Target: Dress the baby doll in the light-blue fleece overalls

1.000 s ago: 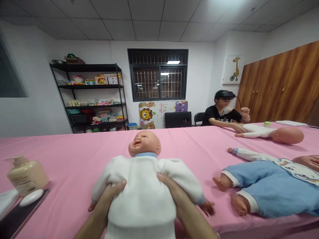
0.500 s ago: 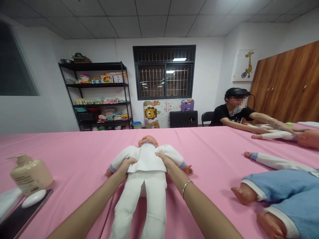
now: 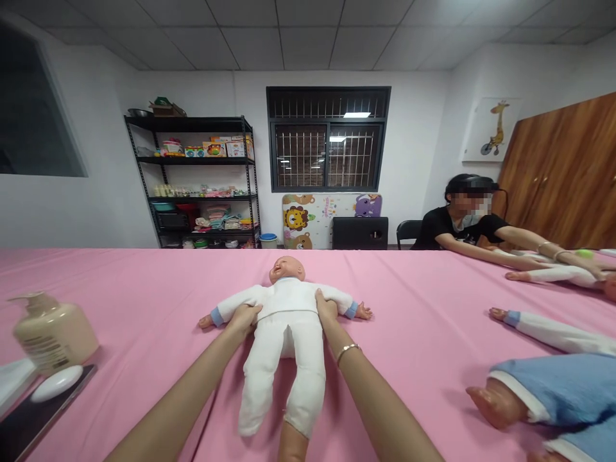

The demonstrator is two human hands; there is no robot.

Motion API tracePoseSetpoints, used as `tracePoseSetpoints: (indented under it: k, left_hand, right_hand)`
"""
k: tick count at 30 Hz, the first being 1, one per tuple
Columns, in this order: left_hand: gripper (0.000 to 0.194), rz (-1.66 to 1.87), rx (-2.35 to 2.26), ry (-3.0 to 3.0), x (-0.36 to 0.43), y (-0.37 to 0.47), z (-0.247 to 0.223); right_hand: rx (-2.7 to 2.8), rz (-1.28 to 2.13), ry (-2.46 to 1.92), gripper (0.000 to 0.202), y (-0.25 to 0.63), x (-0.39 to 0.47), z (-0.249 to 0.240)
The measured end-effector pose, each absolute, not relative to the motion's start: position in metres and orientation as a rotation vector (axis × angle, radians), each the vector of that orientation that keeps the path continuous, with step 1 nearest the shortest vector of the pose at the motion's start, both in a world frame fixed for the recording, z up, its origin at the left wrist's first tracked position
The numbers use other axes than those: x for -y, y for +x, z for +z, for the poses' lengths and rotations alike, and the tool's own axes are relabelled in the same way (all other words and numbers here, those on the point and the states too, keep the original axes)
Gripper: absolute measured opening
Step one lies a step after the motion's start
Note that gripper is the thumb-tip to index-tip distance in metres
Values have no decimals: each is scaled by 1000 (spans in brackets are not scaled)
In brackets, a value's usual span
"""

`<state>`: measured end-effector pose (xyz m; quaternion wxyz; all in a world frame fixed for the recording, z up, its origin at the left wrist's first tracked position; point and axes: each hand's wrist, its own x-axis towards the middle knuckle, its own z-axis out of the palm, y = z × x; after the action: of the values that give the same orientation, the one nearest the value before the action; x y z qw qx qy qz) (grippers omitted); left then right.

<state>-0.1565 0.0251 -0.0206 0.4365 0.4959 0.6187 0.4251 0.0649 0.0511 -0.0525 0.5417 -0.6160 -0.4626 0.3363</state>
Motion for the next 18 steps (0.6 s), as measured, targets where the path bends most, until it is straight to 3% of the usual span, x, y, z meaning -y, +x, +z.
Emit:
tracePoseSetpoints:
  k: [9, 14, 18]
  left_hand:
    - [60, 950, -1300, 1790, 4, -180, -4]
    - [19, 1025, -1405, 1843, 2, -182, -2]
    - [8, 1012, -1594, 1895, 1, -185, 0]
  right_hand:
    - [1278, 910, -1120, 50, 82, 0, -63]
    - [1428, 659, -1157, 36, 88, 4, -50]
    - [1406, 533, -1154, 33, 94, 7, -38]
